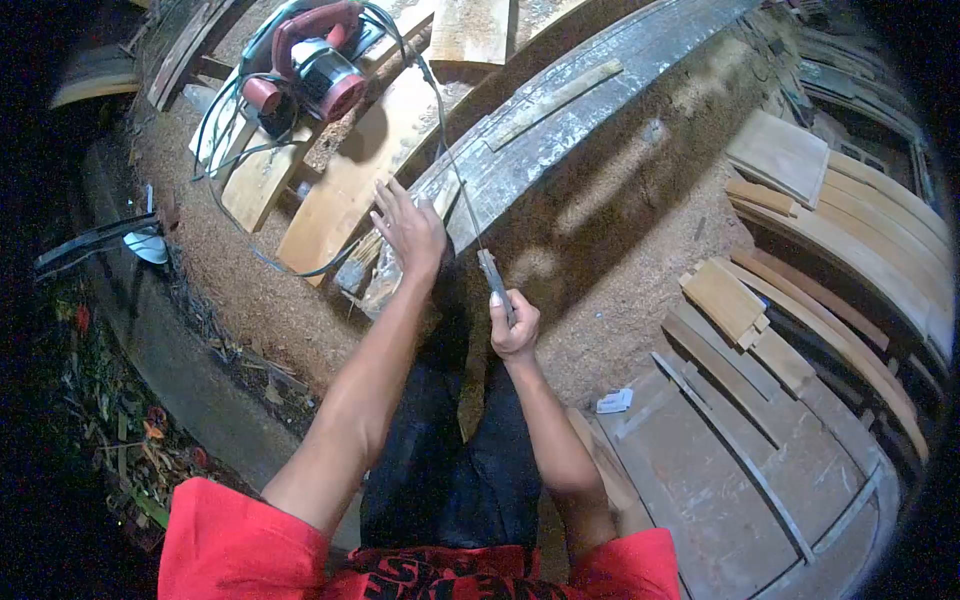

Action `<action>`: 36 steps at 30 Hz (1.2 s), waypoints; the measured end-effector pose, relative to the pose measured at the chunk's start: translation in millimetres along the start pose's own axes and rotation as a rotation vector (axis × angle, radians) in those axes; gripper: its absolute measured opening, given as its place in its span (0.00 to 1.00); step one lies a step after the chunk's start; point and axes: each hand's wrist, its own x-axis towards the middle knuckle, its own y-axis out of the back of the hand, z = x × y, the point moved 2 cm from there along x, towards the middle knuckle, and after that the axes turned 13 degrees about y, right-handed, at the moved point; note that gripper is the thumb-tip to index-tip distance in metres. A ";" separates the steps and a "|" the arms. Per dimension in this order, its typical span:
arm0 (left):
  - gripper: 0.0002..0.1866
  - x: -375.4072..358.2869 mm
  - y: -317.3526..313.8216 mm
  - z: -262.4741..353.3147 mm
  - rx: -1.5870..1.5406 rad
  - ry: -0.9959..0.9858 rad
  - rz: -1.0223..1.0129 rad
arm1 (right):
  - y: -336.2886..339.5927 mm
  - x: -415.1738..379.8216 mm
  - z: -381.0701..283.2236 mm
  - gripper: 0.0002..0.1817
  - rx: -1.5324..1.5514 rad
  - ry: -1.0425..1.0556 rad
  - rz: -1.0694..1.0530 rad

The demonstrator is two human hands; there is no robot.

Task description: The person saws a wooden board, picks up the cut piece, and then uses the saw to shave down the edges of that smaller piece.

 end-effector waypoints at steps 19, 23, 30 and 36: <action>0.30 -3.4 -2.5 9.3 0.247 -0.024 0.007 | 29.1 1.6 31.5 0.18 0.100 0.011 -0.130; 0.30 0.2 -4.0 8.2 0.266 -0.030 0.035 | 19.6 31.0 29.2 0.18 0.135 -0.017 -0.107; 0.31 -1.8 -4.5 6.1 0.286 -0.024 0.049 | 31.6 -0.7 35.5 0.20 0.140 0.035 -0.147; 0.32 -3.2 -7.7 6.6 0.272 -0.016 0.038 | 8.1 54.4 39.2 0.19 0.111 0.043 -0.222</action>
